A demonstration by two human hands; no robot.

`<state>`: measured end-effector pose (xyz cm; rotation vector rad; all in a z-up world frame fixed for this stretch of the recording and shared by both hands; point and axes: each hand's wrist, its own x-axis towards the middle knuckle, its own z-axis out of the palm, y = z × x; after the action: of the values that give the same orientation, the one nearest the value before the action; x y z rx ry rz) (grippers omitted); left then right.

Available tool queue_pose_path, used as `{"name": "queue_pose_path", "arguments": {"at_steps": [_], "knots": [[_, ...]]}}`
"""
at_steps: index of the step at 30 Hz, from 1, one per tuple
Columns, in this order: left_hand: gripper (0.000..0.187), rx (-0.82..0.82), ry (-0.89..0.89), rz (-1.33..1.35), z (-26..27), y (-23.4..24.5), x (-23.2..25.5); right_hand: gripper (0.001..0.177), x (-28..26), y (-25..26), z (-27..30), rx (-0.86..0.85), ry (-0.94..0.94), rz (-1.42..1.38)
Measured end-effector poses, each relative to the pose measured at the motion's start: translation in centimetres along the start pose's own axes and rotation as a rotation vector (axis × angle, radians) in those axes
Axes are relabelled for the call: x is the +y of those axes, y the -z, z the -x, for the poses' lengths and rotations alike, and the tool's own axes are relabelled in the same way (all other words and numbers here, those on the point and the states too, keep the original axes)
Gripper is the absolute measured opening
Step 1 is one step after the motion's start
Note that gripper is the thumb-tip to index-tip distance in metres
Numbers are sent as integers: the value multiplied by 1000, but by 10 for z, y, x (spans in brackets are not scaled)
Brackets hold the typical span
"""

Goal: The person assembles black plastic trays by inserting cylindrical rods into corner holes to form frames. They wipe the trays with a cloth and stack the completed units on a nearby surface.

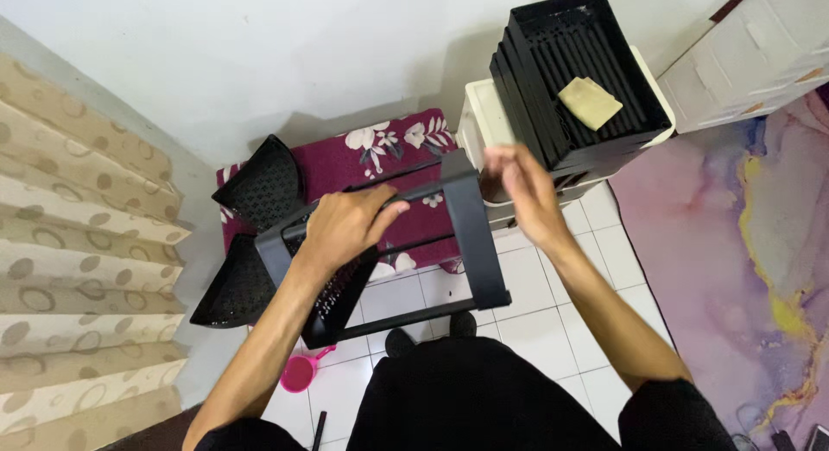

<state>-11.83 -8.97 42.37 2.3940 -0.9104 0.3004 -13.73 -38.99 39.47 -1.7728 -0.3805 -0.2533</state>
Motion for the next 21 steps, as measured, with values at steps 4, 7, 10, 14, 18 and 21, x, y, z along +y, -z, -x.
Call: {"name": "queue_pose_path", "arguments": {"at_steps": [4, 7, 10, 14, 18, 21], "knots": [[40, 2, -49, -86, 16, -2, 19, 66, -10, -20, -18, -144, -13, -19], [42, -16, -33, -127, 21, -1, 27, 73, -18, -39, -22, -227, -131, -85], [42, -22, -32, -156, 29, 2, 33, 73, -22, -49, -12, -170, -141, -76], [40, -17, -34, -185, 31, 6, 42, 72, -29, -48, -8, -196, -116, -21], [41, -56, -60, -189, 27, 8, 47, 61, -38, -48, -6, -194, -114, -37], [41, -41, -79, -200, 23, 12, 48, 60, -43, -49, -4, -163, -108, 22]]}}
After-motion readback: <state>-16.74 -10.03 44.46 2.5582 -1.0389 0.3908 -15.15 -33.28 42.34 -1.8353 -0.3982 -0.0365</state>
